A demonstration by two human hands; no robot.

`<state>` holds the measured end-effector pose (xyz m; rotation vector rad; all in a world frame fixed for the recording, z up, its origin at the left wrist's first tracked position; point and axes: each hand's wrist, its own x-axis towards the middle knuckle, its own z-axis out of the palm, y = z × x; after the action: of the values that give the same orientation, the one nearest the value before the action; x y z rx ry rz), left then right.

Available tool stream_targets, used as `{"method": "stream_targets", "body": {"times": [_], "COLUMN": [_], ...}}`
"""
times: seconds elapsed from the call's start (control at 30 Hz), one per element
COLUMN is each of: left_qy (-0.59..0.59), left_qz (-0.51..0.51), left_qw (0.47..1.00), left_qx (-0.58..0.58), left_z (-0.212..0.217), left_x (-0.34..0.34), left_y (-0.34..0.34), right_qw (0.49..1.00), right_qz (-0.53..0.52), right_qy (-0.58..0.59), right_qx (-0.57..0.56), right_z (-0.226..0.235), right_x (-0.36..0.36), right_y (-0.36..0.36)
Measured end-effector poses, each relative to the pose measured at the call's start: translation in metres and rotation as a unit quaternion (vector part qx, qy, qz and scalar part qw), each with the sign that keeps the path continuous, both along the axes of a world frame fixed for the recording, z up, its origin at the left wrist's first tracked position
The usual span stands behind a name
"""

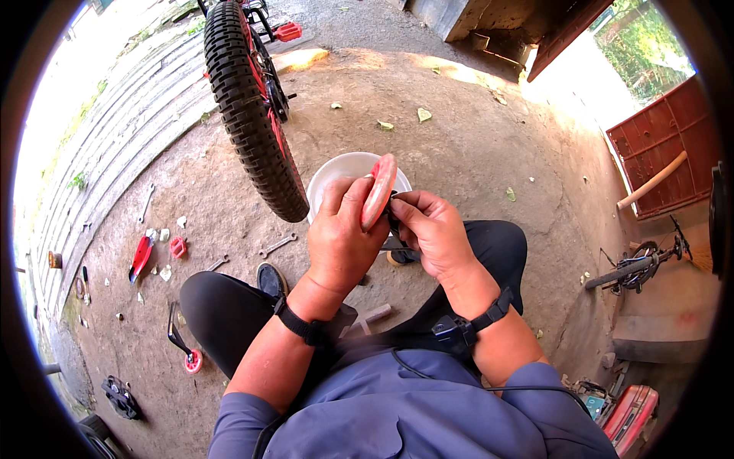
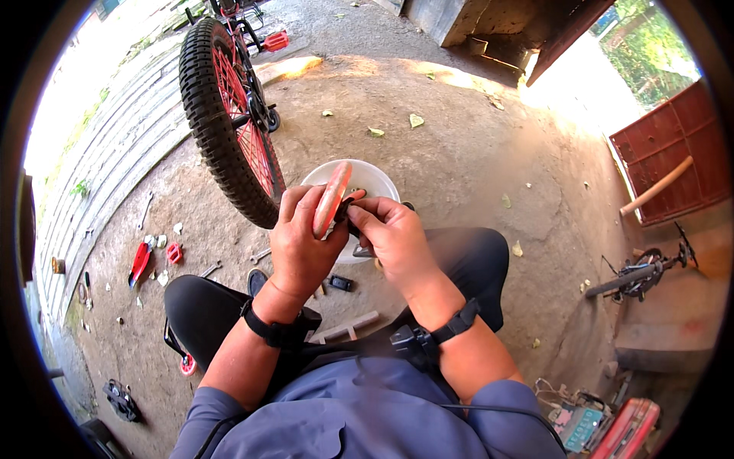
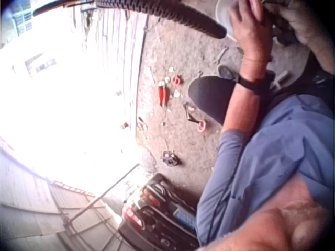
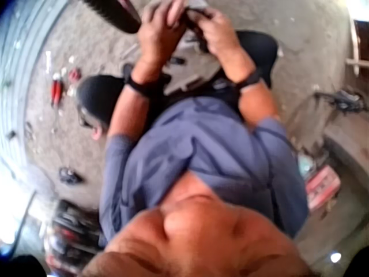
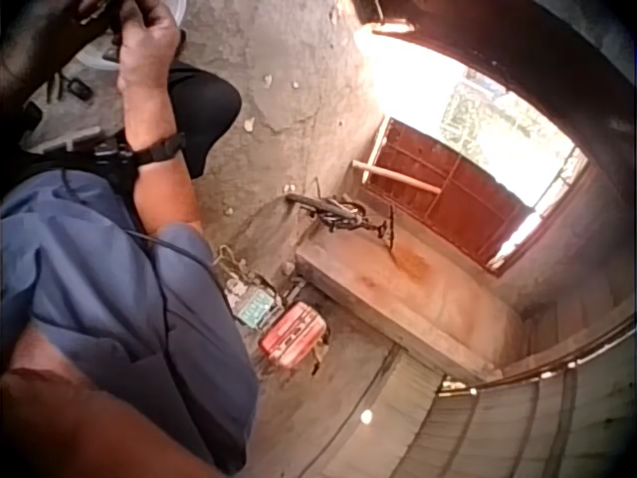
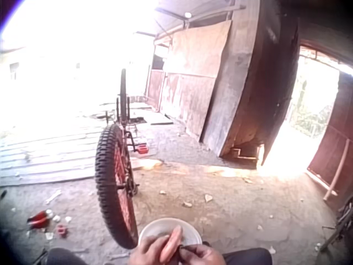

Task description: The person sits on the ground and assembles a red plastic wheel with a black metal bracket. They insert a bolt through the wheel and bracket, then tighten it with a wrench. The person handles the wheel, bracket, bolt, and wrench throughout the process.

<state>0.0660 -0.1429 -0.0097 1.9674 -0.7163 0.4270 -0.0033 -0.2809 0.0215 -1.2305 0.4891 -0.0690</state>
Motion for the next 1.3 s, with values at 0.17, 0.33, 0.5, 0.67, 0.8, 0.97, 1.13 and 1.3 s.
{"method": "stream_targets", "body": {"times": [0.17, 0.33, 0.5, 0.67, 0.8, 0.97, 1.13, 1.3], "left_qy": [0.002, -0.02, -0.018, -0.008, -0.007, -0.032, -0.012, -0.01], "left_qz": [0.001, 0.001, -0.001, 0.0, -0.002, -0.004, -0.003, -0.003], "left_qw": [1.0, 1.0, 1.0, 1.0, 1.0, 0.999, 1.0, 1.0], "left_qx": [-0.009, -0.008, -0.007, -0.01, -0.004, -0.004, -0.016, -0.001], "left_z": [0.0035, 0.0016, -0.0002, 0.0051, 0.0029, -0.0019, 0.0024, 0.0032], "left_x": [-0.0014, 0.0007, 0.0005, -0.001, -0.0003, 0.0013, -0.0013, -0.0013], "left_y": [-0.0004, 0.0, -0.0009, -0.0004, -0.0007, 0.0001, -0.0005, 0.0003], "right_qw": [1.0, 0.999, 0.999, 0.998, 0.997, 0.997, 0.998, 0.993], "right_qz": [0.0, 0.006, 0.018, -0.007, -0.019, 0.011, 0.006, -0.011], "right_qy": [-0.007, 0.006, 0.006, -0.003, -0.002, 0.022, -0.008, 0.006], "right_qx": [0.024, 0.041, 0.04, 0.055, 0.071, 0.075, 0.066, 0.116], "right_z": [-0.0046, -0.0023, -0.0061, -0.0012, -0.0026, -0.006, -0.0042, 0.001], "right_x": [-0.0007, 0.0, -0.0022, -0.0015, -0.001, -0.0035, -0.0024, -0.0034], "right_y": [-0.0012, -0.0002, -0.0035, 0.0009, 0.0003, -0.0041, -0.0013, -0.0027]}}
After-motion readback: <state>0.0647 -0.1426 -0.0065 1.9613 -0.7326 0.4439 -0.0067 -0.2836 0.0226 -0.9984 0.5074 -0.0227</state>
